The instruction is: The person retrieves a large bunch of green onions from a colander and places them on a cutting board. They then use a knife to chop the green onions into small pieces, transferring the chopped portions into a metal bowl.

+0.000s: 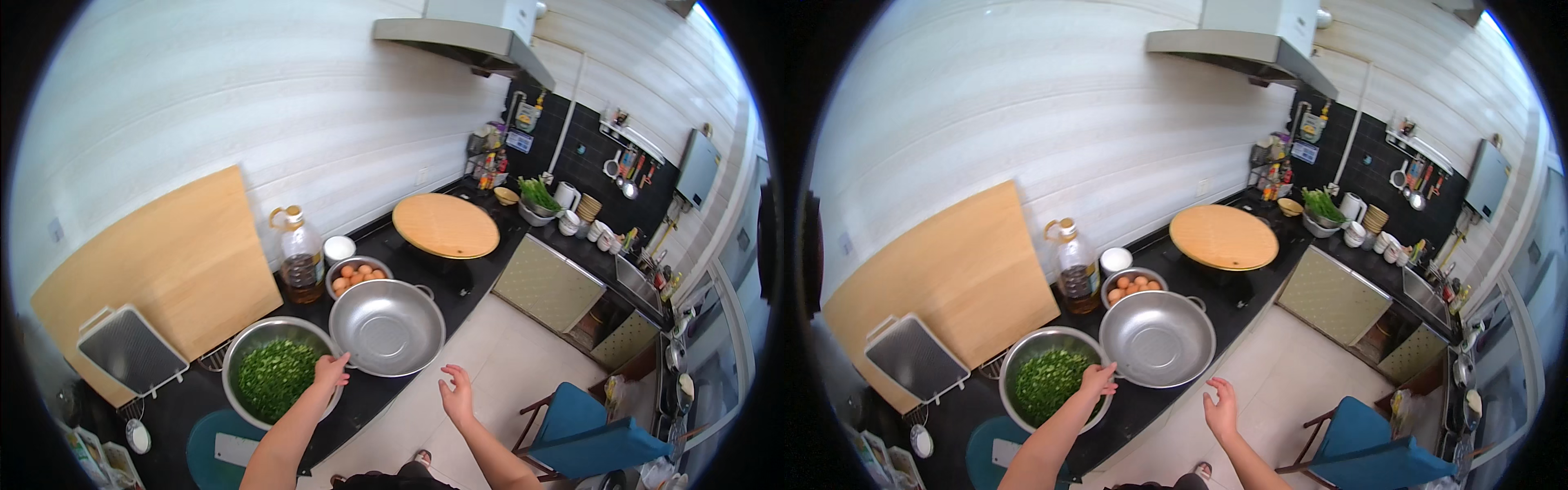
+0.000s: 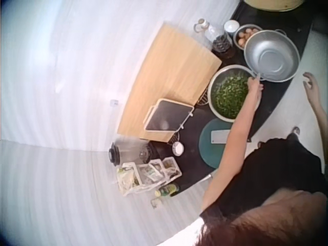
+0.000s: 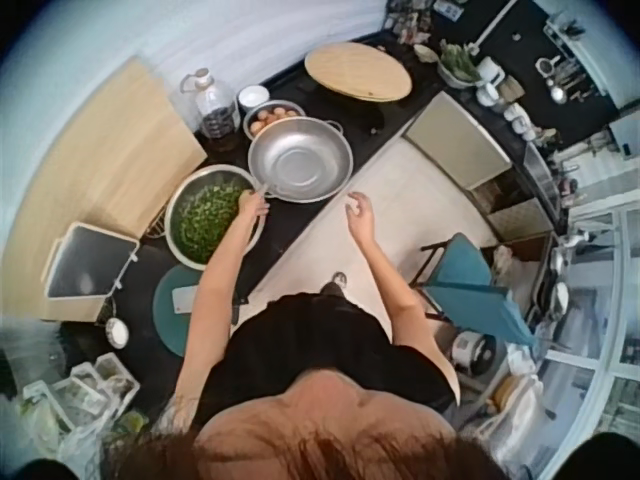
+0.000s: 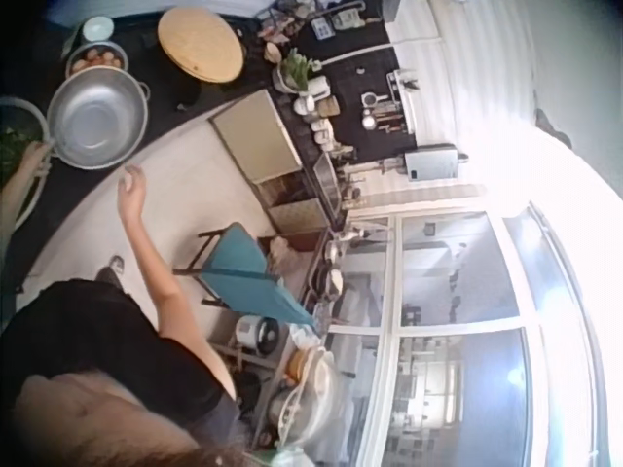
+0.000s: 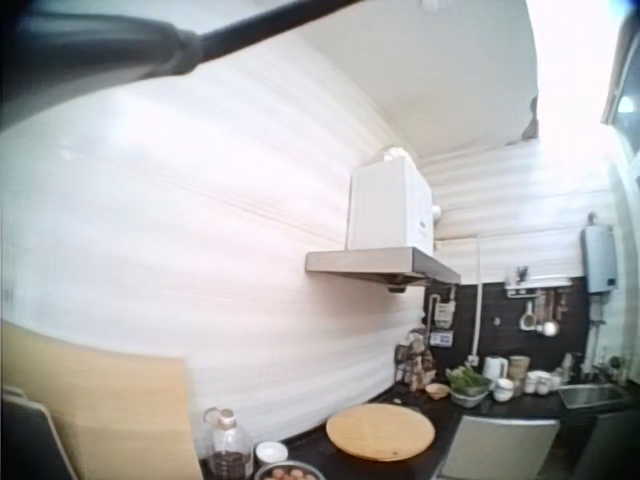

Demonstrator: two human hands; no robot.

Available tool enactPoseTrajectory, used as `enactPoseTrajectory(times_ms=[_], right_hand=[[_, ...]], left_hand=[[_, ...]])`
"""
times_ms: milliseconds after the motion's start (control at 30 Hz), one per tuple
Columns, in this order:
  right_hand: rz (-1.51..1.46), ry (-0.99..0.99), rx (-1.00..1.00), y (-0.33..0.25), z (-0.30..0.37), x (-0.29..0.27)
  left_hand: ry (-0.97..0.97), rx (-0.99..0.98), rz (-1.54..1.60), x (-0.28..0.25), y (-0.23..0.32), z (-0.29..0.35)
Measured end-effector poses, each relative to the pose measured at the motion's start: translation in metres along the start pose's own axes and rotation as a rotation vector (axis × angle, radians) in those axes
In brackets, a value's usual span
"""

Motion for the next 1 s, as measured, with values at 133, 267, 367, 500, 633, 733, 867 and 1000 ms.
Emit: enactPoseTrajectory(times_ms=[133, 267, 367, 500, 633, 733, 867, 1000], right_hand=[[-0.059, 0.005, 0.058, 0.047, -0.015, -0.027], [-0.114, -0.039, 0.035, 0.086, -0.058, -0.053], [-0.106, -0.058, 0.064, 0.113, -0.074, -0.083], [-0.118, -0.075, 0.086, 0.129, -0.097, -0.117], [-0.19, -0.067, 0.1, 0.153, -0.114, -0.14], [-0.231, -0.068, 0.149, 0.167, -0.119, -0.157], [-0.331, -0.065, 0.199, 0.195, -0.128, -0.183], [-0.66, -0.082, 0.442, 0.216, -0.145, -0.222]], left_hand=[[0.031, 0.024, 0.096, 0.016, -0.005, -0.018], [0.158, 0.045, 0.18, 0.018, 0.021, -0.012], [0.269, 0.126, 0.113, 0.019, 0.03, 0.006], [0.289, 0.189, 0.111, 0.027, 0.056, 0.025], [0.263, 0.264, 0.149, 0.038, 0.094, 0.049], [0.214, 0.296, 0.112, 0.064, 0.13, 0.065], [0.116, 0.339, 0.075, 0.137, 0.168, 0.066], [-0.084, 0.306, 0.03, 0.241, 0.182, 0.051]])
Point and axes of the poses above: each hand's wrist, its own z-axis away from the middle knuckle, its own x-axis out of the palm, y = z × x, the point moved 7 cm from there along -z, towards the middle knuckle, and after that the axes turned 6 degrees about x, right-handed, at the moved point
